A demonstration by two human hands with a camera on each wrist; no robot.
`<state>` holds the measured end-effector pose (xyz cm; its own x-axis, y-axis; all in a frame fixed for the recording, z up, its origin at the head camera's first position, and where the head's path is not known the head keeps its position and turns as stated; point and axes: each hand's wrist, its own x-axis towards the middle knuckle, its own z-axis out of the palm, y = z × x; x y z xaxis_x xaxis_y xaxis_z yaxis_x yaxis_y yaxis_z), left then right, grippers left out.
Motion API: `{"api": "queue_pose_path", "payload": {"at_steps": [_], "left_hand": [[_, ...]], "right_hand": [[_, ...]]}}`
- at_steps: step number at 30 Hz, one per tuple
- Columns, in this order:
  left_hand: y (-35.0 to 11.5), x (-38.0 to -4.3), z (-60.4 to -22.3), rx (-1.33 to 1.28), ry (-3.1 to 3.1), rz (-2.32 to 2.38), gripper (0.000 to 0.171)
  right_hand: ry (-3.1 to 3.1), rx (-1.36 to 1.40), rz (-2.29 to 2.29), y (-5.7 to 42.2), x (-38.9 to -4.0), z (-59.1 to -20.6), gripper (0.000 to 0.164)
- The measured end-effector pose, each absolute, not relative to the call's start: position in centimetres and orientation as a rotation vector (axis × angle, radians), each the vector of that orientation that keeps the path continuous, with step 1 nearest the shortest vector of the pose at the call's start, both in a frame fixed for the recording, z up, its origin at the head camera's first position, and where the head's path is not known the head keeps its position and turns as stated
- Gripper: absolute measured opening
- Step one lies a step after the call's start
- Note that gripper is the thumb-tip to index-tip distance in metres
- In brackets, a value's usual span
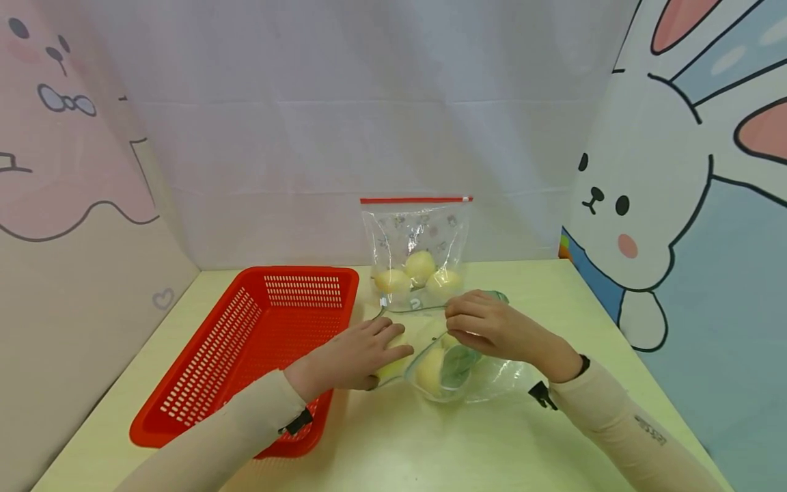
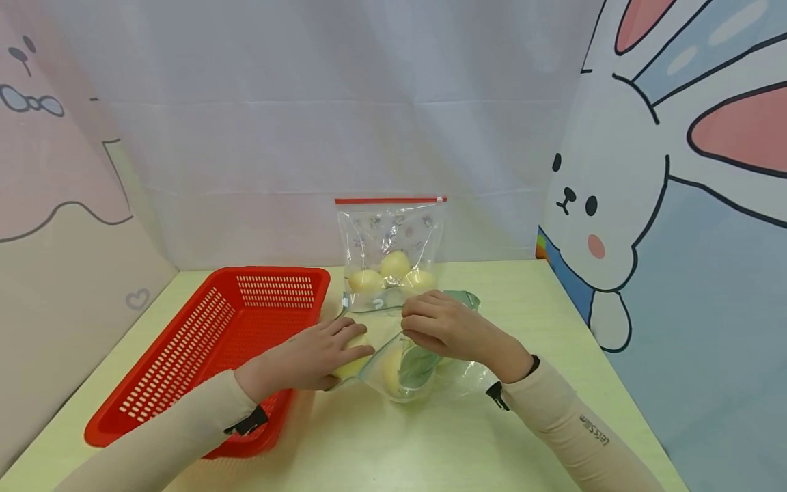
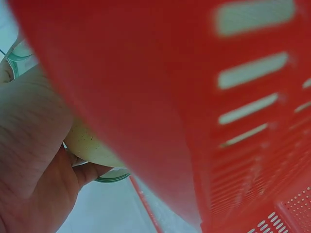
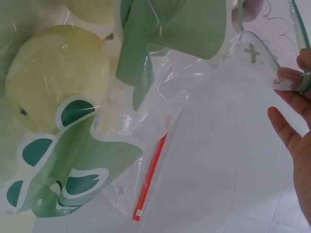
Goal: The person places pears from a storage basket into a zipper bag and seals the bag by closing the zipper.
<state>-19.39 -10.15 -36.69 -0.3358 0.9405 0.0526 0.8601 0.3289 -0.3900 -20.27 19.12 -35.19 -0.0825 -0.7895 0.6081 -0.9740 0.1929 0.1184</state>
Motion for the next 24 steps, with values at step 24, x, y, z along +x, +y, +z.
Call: {"api": "queue_pose_path", "payload": {"at_steps": [24], "left_hand": [[-10.10, -18.93, -36.68, -1.589, -2.449, 0.523, 0.060]], "right_hand": [[-1.871, 1.679, 0.387, 18.54, -20.08, -35.06, 0.023]]}}
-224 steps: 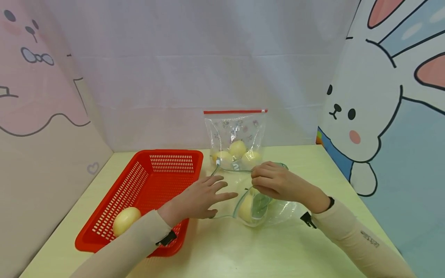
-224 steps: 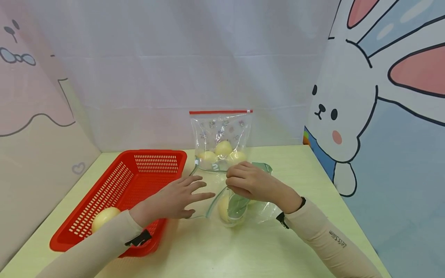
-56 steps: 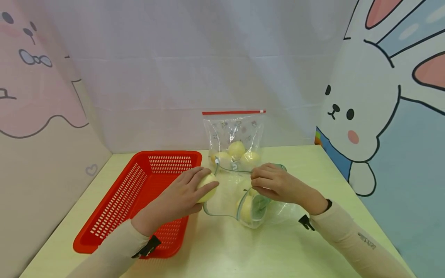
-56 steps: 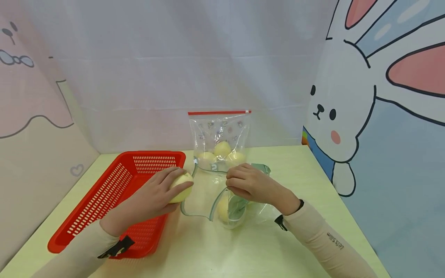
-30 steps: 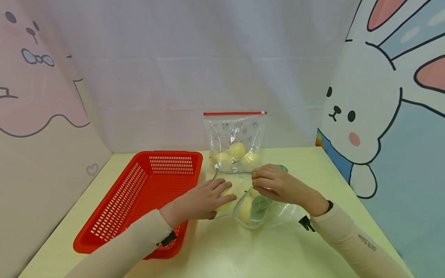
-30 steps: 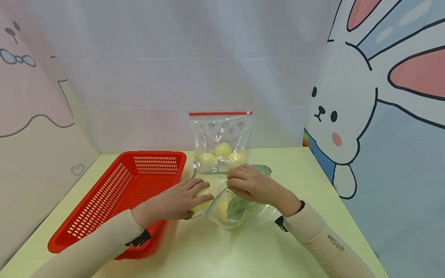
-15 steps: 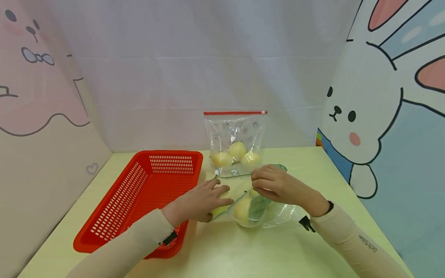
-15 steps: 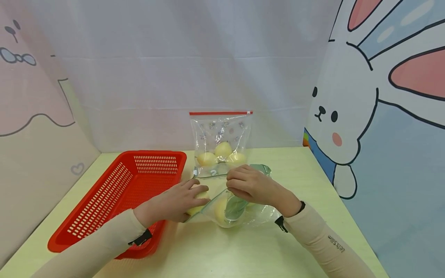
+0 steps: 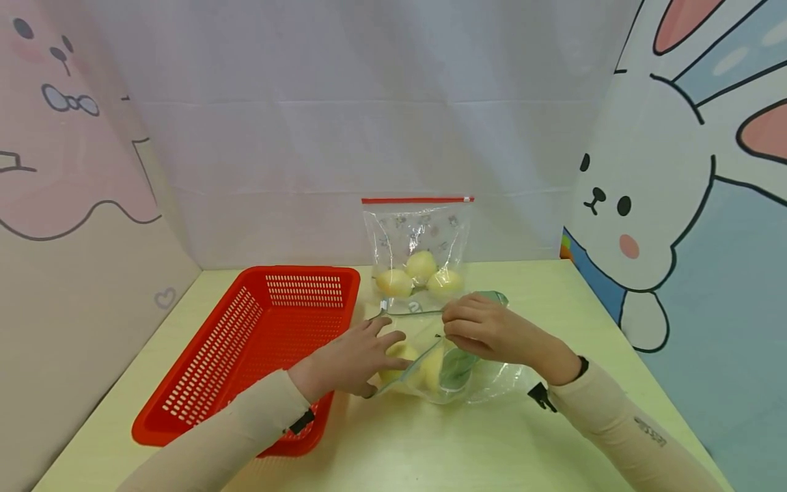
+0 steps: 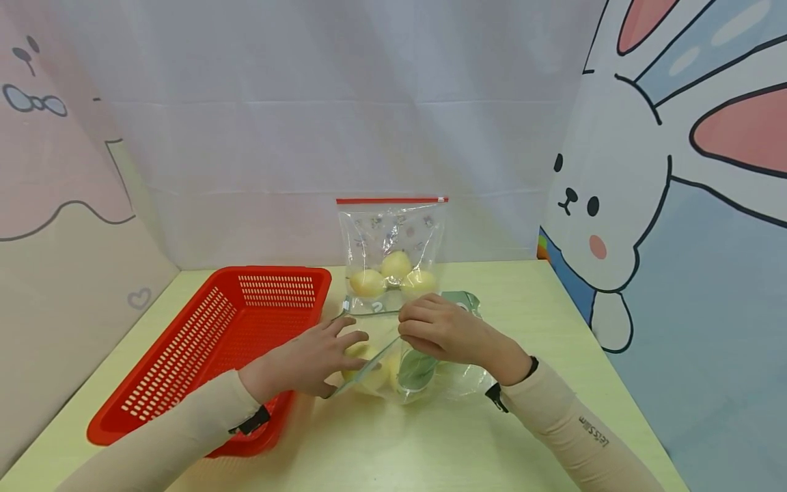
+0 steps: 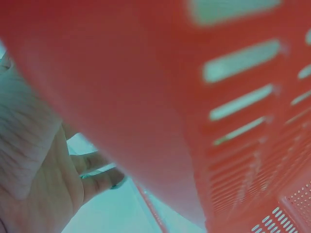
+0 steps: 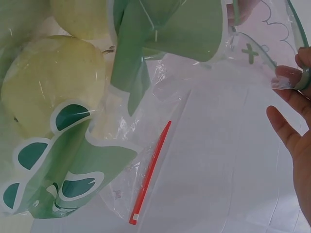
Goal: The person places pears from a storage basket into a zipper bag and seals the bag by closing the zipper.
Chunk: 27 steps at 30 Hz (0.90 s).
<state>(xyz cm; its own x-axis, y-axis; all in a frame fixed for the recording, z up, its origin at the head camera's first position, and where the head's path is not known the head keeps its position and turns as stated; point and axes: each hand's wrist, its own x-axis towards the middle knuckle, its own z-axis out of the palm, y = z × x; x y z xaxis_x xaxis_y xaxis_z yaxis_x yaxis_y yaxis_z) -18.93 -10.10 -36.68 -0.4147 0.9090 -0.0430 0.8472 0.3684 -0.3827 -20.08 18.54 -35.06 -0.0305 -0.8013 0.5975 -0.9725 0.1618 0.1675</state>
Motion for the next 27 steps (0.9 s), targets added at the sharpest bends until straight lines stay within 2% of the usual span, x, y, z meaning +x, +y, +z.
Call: {"api": "queue_pose_path", "payload": {"at_steps": [17, 23, 27], "left_hand": [[-10.5, -18.1, -35.3, -1.765, -2.553, 0.285, 0.070], [-10.7, -17.8, -35.4, -1.773, -2.567, 0.251, 0.059], [-10.8, -17.7, -35.3, -1.767, -2.585, 0.277, 0.059]], "right_hand": [[-1.825, 1.671, 0.398, 18.2, -20.4, -35.1, 0.025], [-1.812, 1.672, 0.406, 18.1, -20.4, -35.0, 0.025], [-1.835, 1.667, 0.408, 18.1, -20.4, -35.0, 0.026]]}}
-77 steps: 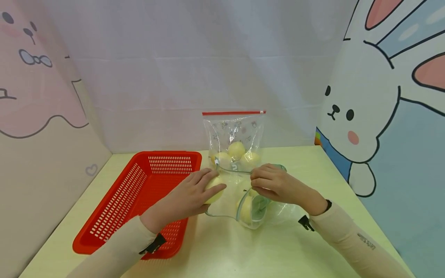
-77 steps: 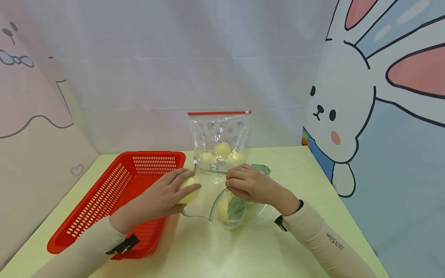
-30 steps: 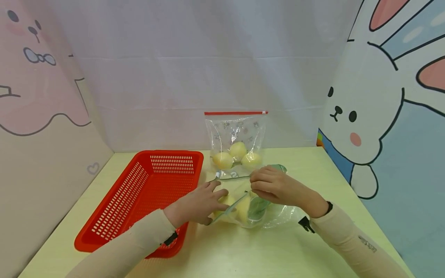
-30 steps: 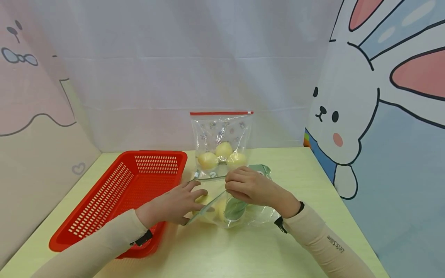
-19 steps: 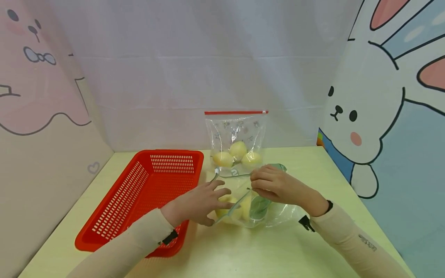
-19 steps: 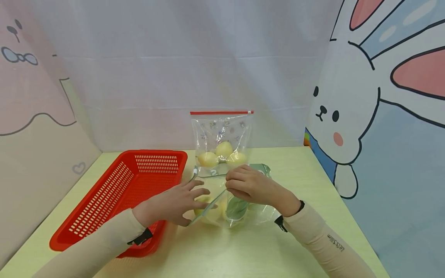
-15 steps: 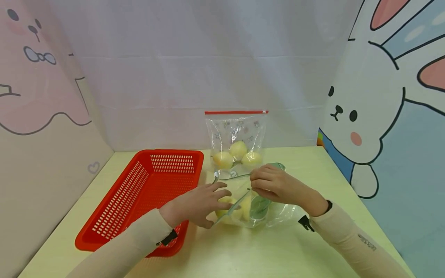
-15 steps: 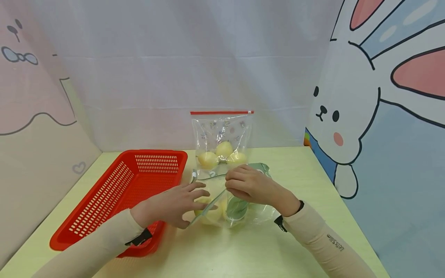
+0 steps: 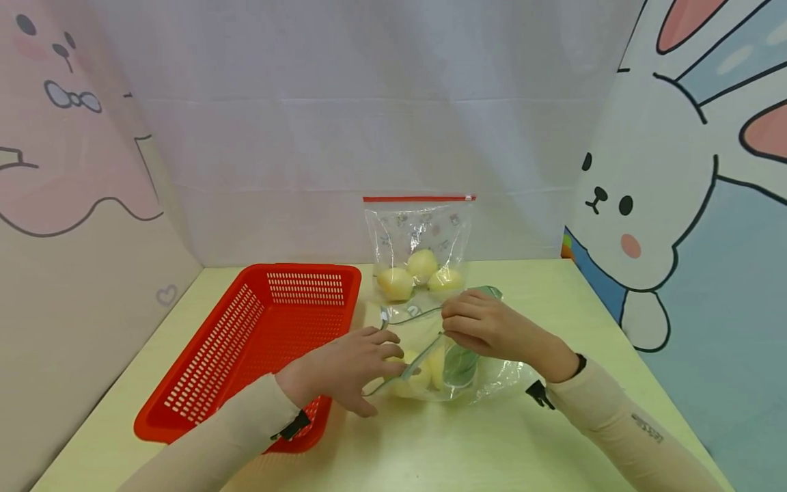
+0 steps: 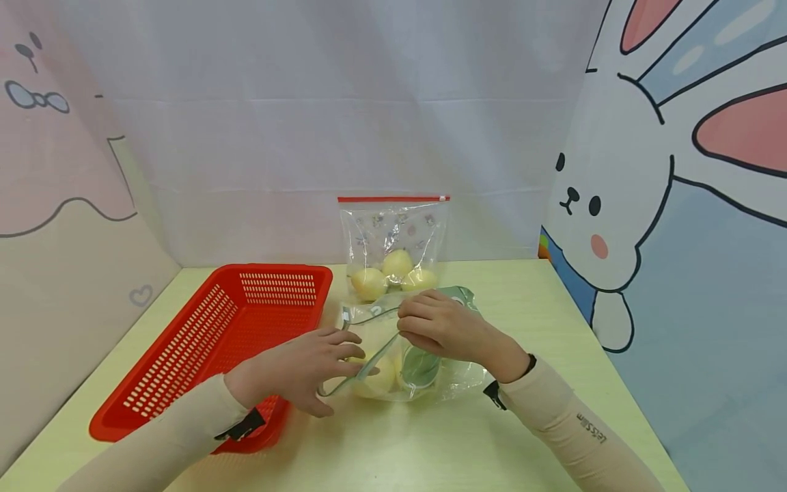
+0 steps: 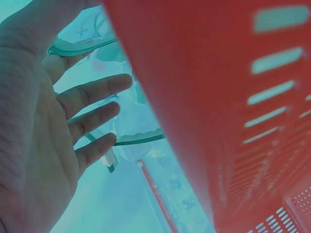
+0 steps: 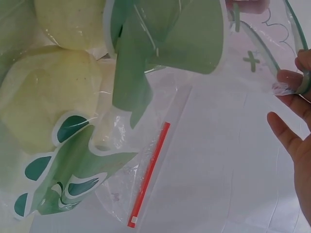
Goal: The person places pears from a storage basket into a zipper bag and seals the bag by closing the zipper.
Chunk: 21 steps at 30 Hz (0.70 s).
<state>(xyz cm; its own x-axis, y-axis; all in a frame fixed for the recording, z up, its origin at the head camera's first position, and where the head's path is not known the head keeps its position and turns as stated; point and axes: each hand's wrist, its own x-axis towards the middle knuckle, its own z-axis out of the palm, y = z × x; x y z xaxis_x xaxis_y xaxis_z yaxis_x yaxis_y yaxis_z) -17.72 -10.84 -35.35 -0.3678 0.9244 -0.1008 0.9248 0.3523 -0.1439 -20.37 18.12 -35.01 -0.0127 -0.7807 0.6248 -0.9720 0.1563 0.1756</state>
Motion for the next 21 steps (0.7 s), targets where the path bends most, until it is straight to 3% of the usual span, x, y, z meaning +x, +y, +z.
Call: {"api": "queue_pose_path", "payload": {"at_steps": [9, 21], "left_hand": [[-11.8, -18.0, -35.8, 1.750, 2.663, -0.309, 0.062], [-12.6, -18.6, -36.6, 1.795, 2.705, -0.491, 0.013]], "right_hand": [[-1.800, 1.638, 0.386, 18.2, -20.4, -34.9, 0.025], [-1.812, 1.616, 0.395, 18.9, -20.6, -34.8, 0.024]]}}
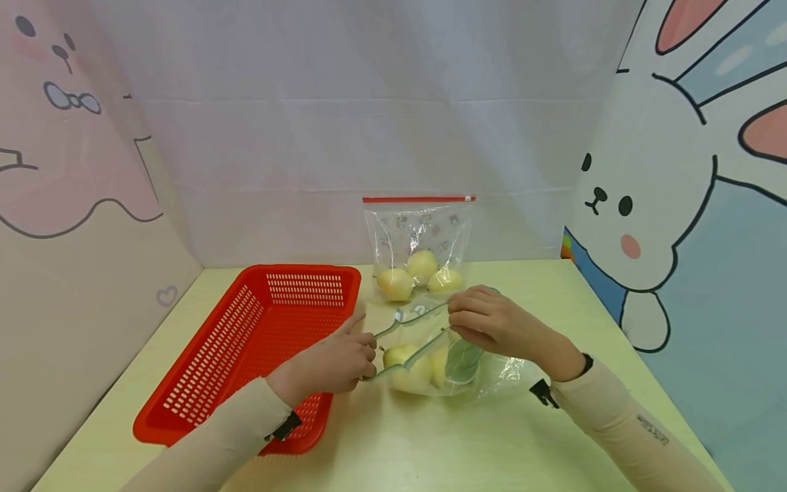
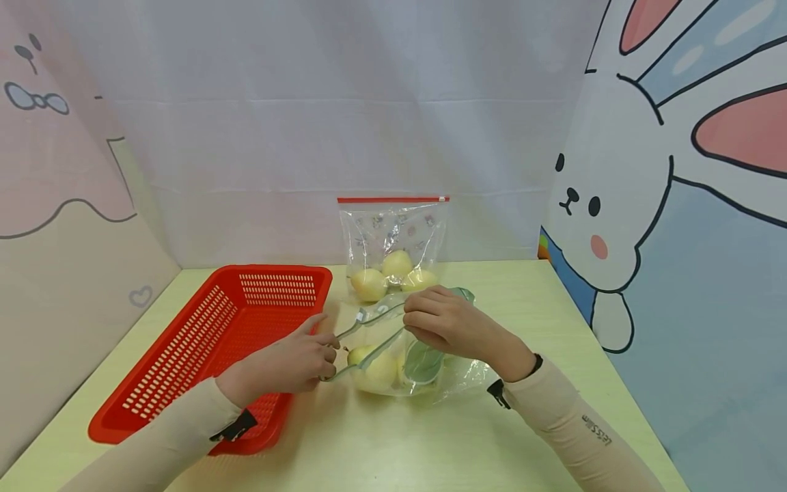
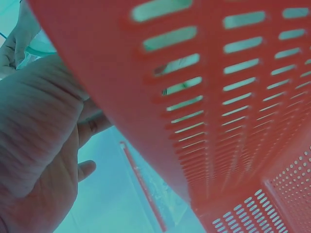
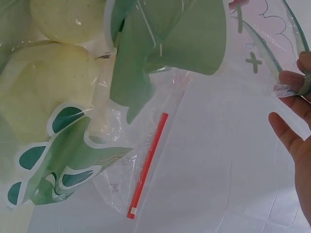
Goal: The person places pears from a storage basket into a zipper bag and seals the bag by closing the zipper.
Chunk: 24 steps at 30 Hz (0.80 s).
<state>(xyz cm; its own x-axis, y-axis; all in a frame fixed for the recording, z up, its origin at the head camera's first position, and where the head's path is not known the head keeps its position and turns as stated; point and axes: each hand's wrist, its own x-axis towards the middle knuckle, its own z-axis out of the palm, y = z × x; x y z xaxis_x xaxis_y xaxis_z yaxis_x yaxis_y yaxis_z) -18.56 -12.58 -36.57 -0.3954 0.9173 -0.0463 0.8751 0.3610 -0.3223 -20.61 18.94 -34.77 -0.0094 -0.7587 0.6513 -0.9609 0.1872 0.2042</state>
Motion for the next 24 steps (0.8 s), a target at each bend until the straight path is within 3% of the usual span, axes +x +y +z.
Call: {"api": "queue_pose_path", "payload": {"at_steps": [12, 24], "left_hand": [[-13.2, -19.1, -37.1, -1.619, -2.407, 0.454, 0.018], [-13.2, -18.7, -36.1, -1.574, -2.371, 0.488, 0.035]], "right_hand": [[-1.806, 1.617, 0.403, 19.0, -20.8, -34.8, 0.024], [-1.835, 1.566, 0.410, 19.6, -20.8, -34.5, 0.027]]}}
